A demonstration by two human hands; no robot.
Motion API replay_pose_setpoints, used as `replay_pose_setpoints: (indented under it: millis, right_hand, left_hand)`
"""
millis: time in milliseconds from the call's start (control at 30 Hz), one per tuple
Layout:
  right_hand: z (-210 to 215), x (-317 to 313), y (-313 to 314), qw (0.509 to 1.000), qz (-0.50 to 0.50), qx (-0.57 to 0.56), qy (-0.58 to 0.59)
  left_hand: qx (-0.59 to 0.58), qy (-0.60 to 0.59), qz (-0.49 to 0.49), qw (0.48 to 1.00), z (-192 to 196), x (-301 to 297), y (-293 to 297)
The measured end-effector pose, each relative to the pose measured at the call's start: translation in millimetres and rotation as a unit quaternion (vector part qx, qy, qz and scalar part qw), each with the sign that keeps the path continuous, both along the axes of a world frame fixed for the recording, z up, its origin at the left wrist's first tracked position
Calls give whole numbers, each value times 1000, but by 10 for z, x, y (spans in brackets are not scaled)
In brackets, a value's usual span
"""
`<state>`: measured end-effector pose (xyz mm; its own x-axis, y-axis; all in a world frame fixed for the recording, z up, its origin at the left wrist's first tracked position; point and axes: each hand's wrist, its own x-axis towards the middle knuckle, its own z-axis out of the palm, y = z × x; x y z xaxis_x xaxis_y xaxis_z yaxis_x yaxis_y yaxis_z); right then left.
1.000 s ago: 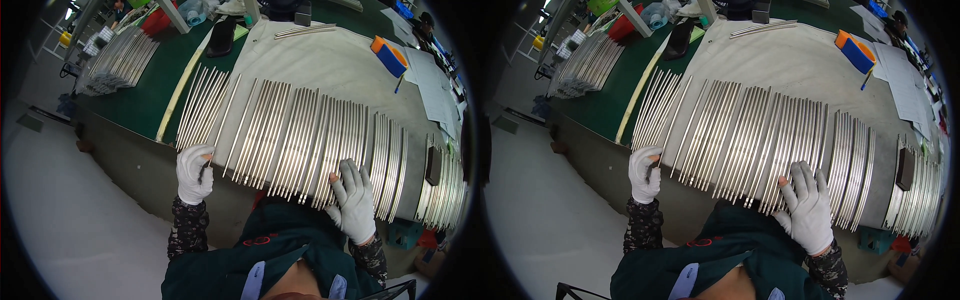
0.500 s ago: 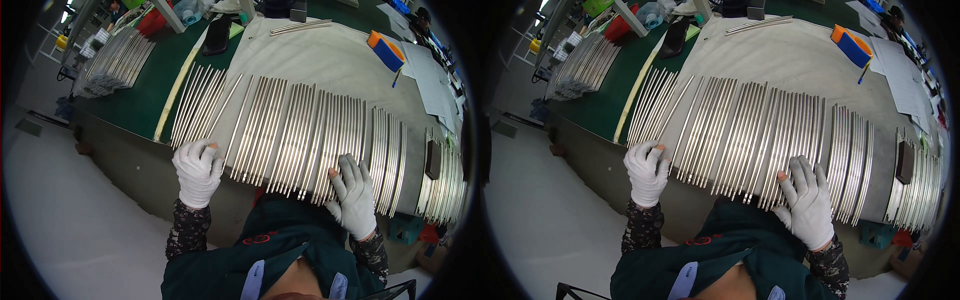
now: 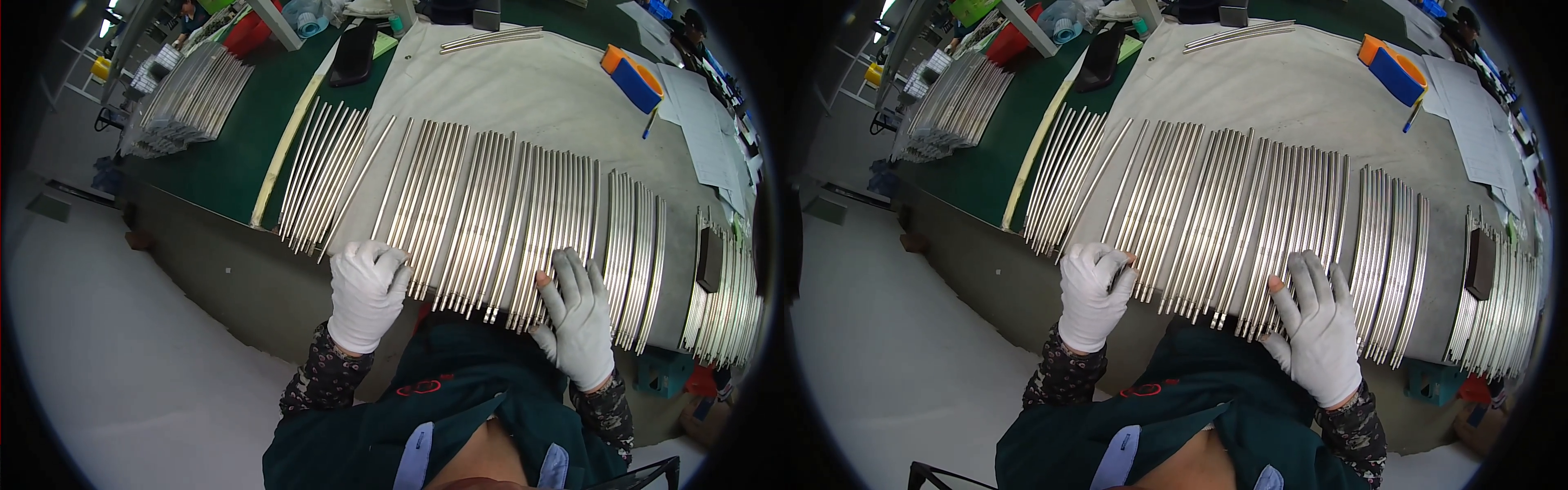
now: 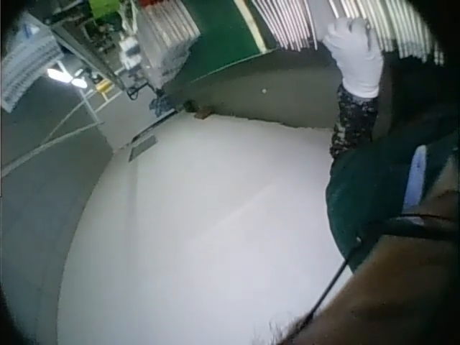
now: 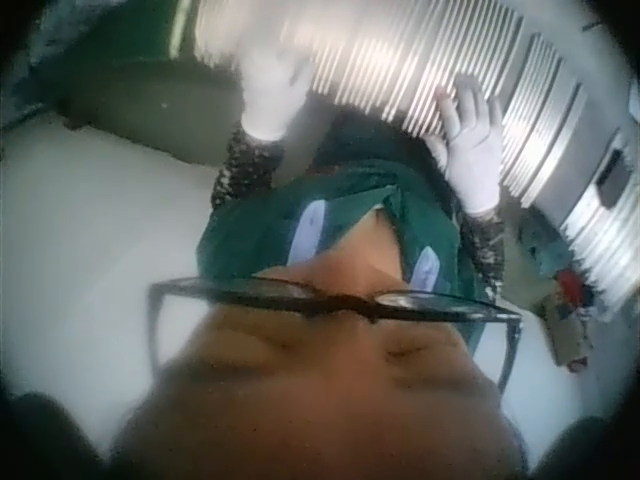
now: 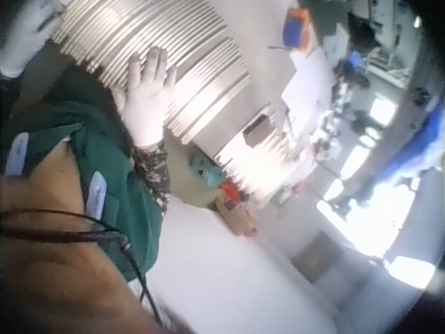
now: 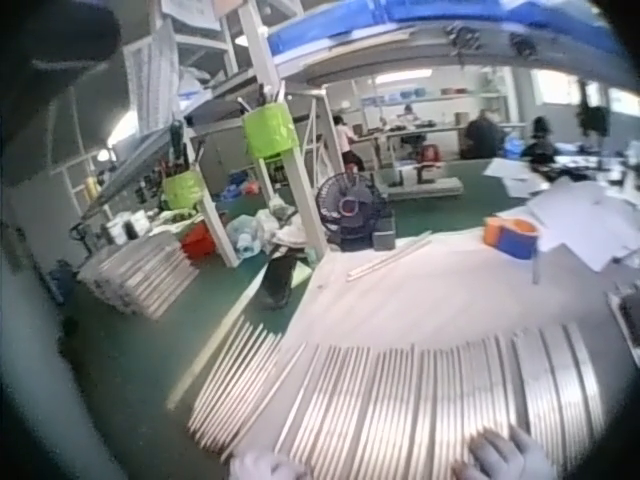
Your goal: Organizing and sanding the ends of several thin metal rods on a workbench.
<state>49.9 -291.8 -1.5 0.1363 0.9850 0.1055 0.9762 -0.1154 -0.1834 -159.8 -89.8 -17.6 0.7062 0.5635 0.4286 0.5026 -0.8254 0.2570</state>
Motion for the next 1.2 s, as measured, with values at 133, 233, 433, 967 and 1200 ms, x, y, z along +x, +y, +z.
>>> replay_pose_setpoints:
  millis: [133,233,433,967,1200]
  right_hand:
    - [-14,13,-13,1000,-2,0,1]
    - [-11,14,-18,1000,-2,-2,3]
    - [-5,4,-5,1000,1,1,1]
    - [-29,21,-11,1000,9,24,3]
    - [-36,27,-15,1000,7,25,7]
  left_hand:
    - [10,-14,4,1000,15,60,-24]
    - [-6,12,7,1000,28,85,-58]
    - [-35,40,77,996,69,215,-52]
    - [-92,66,126,986,101,341,-4]
    - [-82,21,116,990,96,318,15]
